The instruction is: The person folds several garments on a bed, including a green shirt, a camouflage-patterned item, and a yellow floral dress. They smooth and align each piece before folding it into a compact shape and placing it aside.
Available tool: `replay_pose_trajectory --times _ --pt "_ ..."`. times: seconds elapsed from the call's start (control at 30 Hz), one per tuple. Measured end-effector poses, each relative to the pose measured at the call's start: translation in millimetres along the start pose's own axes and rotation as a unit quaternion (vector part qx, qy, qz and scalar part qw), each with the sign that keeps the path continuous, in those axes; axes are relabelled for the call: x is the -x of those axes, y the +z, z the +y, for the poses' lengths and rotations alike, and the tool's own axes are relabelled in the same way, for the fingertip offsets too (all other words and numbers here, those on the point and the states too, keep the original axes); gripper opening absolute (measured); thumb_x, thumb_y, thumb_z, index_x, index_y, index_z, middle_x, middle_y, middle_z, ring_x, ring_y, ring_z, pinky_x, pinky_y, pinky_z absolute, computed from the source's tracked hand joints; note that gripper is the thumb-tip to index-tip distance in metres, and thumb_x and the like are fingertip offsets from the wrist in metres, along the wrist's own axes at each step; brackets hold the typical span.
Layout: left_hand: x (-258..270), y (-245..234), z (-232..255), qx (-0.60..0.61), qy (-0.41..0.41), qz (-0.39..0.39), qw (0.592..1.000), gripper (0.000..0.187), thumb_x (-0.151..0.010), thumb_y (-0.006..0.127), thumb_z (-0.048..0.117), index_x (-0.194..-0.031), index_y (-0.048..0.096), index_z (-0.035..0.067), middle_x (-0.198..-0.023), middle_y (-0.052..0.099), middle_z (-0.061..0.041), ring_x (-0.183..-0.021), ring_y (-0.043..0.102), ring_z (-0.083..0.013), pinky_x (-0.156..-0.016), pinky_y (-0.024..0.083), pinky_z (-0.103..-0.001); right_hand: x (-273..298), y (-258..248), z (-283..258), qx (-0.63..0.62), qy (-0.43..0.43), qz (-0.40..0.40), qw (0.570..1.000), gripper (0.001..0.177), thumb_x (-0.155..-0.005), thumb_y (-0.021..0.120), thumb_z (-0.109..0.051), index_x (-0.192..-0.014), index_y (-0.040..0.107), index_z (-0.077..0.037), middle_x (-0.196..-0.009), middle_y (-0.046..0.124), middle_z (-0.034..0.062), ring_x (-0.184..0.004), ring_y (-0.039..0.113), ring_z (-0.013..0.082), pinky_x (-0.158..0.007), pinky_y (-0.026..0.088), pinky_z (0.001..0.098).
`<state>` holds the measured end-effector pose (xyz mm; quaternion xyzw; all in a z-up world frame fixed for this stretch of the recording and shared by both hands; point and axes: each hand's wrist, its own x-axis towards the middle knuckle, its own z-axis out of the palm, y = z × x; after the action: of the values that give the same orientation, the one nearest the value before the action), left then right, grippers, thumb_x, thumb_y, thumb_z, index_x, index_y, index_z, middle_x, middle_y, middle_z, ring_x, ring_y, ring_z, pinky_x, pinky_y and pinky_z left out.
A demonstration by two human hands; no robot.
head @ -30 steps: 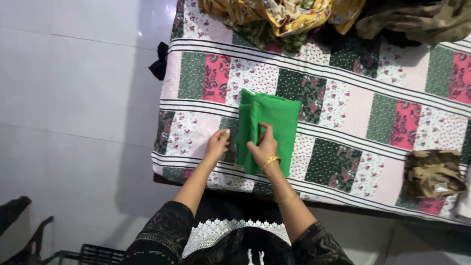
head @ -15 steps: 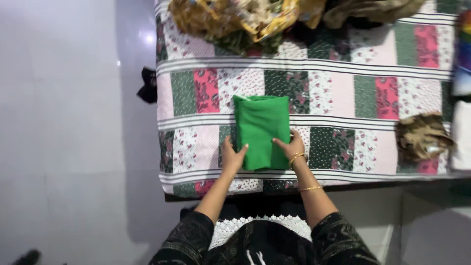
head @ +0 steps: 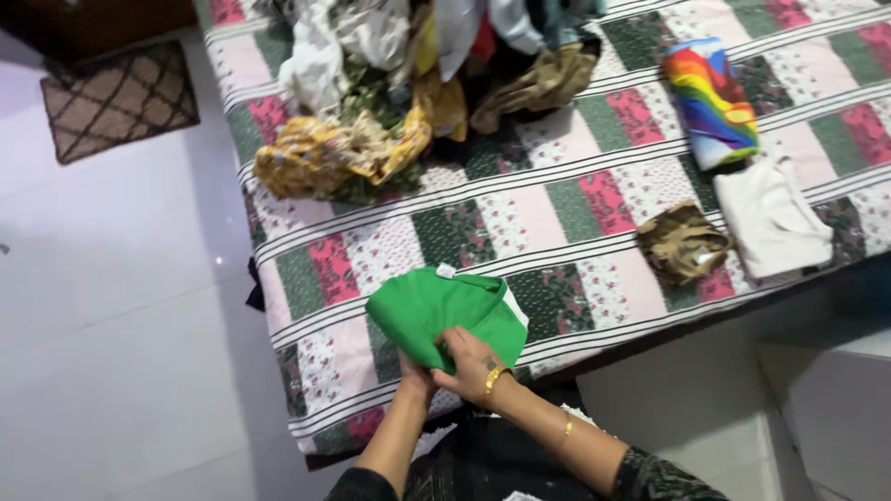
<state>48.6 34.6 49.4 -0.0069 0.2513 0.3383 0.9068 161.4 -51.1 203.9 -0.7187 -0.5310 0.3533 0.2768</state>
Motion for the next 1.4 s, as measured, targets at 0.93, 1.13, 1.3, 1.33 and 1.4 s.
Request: replay_pose_trajectory --times 0.93,1.13,1.3,1.33,1.4 --pt "-323.0 229.6 -254.2 -0.249 -0.169 0.13 0.945 0.047 -0.1 0.049 0.041 -0.138 0.053 0.013 -0.135 0.063 -0.014 -0.124 0.059 -0.0294 -0.101 0.051 -0.047 -144.2 -457.5 425.9 -0.788 0.114 0.167 0.581 0.052 -0.095 0.072 -0.019 -0.141 0.054 -0.005 -0.131 0.065 0.0125 -0.118 0.065 0.0304 -0.103 0.053 0.0491" --pt "-297.8 172.4 -253.6 -0.23 -0.162 0.219 0.934 0.044 -0.098 0.055 0.036 -0.133 0.053 0.009 -0.137 0.063 -0.016 -0.122 0.061 -0.0323 -0.101 0.051 -0.047 -166.4 -551.5 454.3 -0.753 0.013 0.199 0.627 0.056 -0.092 0.072 -0.017 -0.144 0.053 -0.006 -0.136 0.065 0.0127 -0.122 0.065 0.0303 -0.107 0.052 0.0479" --pt "-300.9 167.1 -268.6 -0.292 -0.181 0.236 0.909 0.041 -0.097 0.058 0.032 -0.132 0.054 0.011 -0.132 0.065 -0.013 -0.115 0.063 -0.0275 -0.095 0.053 -0.047 -143.3 -607.3 530.3 -0.764 -0.075 0.258 0.587 0.056 -0.099 0.073 -0.017 -0.149 0.053 -0.001 -0.143 0.063 0.0161 -0.13 0.062 0.0324 -0.117 0.05 0.0487" --pt "-304.8 175.2 -273.4 -0.318 -0.188 0.223 0.902 0.041 -0.097 0.059 0.031 -0.132 0.054 0.012 -0.131 0.065 -0.012 -0.113 0.063 -0.0258 -0.094 0.053 -0.046 -138.0 -611.9 551.7 -0.76 -0.073 0.28 0.582 0.055 -0.098 0.073 -0.018 -0.147 0.053 -0.002 -0.142 0.063 0.0159 -0.129 0.063 0.0329 -0.116 0.05 0.0498" --pt "-312.1 194.2 -279.1 -0.365 -0.203 0.205 0.885 0.04 -0.095 0.061 0.028 -0.132 0.055 0.013 -0.129 0.066 -0.011 -0.11 0.064 -0.0244 -0.093 0.054 -0.044 -129.9 -611.0 599.5 -0.755 -0.07 0.324 0.566 0.054 -0.096 0.072 -0.02 -0.143 0.055 -0.003 -0.14 0.065 0.0156 -0.129 0.063 0.034 -0.114 0.05 0.0519"
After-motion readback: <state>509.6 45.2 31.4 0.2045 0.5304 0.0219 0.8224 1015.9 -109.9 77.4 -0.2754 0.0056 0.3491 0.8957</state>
